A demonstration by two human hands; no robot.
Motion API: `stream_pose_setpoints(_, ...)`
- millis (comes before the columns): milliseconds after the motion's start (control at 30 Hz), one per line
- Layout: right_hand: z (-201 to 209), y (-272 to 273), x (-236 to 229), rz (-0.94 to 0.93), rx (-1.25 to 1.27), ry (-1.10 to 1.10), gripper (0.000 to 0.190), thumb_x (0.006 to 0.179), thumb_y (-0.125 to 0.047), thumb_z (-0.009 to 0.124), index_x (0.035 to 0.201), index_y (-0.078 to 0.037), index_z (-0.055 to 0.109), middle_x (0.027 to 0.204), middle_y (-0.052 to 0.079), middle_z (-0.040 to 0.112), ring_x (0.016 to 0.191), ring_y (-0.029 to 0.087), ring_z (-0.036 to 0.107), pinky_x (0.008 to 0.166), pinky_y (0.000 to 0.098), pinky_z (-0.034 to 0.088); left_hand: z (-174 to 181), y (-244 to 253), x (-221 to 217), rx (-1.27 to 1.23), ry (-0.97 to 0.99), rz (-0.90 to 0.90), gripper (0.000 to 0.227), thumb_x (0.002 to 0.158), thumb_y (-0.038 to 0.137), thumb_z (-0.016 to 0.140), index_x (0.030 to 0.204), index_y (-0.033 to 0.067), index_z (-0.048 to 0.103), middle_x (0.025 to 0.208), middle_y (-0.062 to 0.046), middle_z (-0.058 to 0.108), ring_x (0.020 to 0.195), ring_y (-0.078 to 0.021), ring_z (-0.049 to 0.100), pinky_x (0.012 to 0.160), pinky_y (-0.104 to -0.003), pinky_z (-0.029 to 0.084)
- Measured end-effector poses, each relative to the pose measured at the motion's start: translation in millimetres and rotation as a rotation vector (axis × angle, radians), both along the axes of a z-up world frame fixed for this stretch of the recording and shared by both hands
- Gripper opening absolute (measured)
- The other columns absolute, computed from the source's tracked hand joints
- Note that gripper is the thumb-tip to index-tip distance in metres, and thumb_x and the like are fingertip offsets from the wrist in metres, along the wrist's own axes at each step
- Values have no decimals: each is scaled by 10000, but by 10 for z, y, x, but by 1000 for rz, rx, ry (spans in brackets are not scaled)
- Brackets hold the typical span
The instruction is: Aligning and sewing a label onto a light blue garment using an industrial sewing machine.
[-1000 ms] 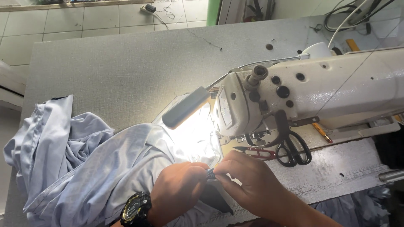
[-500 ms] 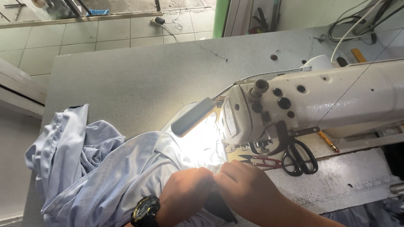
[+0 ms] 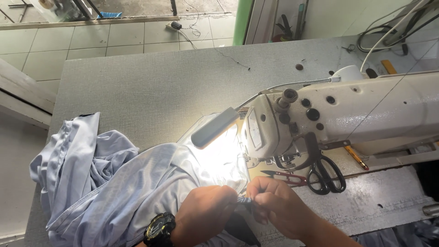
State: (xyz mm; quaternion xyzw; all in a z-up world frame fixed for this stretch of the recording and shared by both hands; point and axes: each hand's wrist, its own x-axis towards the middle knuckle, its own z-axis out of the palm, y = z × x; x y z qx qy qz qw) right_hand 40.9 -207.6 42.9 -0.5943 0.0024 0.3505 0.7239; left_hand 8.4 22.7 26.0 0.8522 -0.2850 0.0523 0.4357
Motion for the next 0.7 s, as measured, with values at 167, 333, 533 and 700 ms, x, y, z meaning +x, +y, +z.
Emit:
stream_pose_setpoints(167,-78,-41,-64,-10,370,166,39,822,-12,542,801,-32,568,593,72,424,493,185,366,438,314,325,-21,-37,-20,-8,-117,31,142,863,13,567,860,145,513,624,-4,477,485,-217,415,437,-368,353)
stream_pose_setpoints(333,184,-57,-68,94,-87,-613,10,826,-126,578,831,-133,583,909,45,607,782,177,562,715,327,478,47,-34,-2,232,462,66,120,965,277,527,909,187,471,704,-17,592,600,-279,512,559,-425,416)
stream_pose_setpoints(533,-98,-41,-67,120,214,-147,72,873,-16,560,845,-7,627,724,100,572,442,124,439,372,268,305,-123,-27,-47,132,248,-1,197,948,183,593,823,155,443,657,14,530,530,-199,467,501,-380,413)
stream_pose_setpoints(700,-74,-92,-25,283,-312,-735,77,810,-127,557,856,-148,615,834,4,644,758,167,605,706,318,497,-162,3,-25,149,95,-67,119,870,126,604,841,141,489,679,-24,543,549,-224,515,475,-406,392)
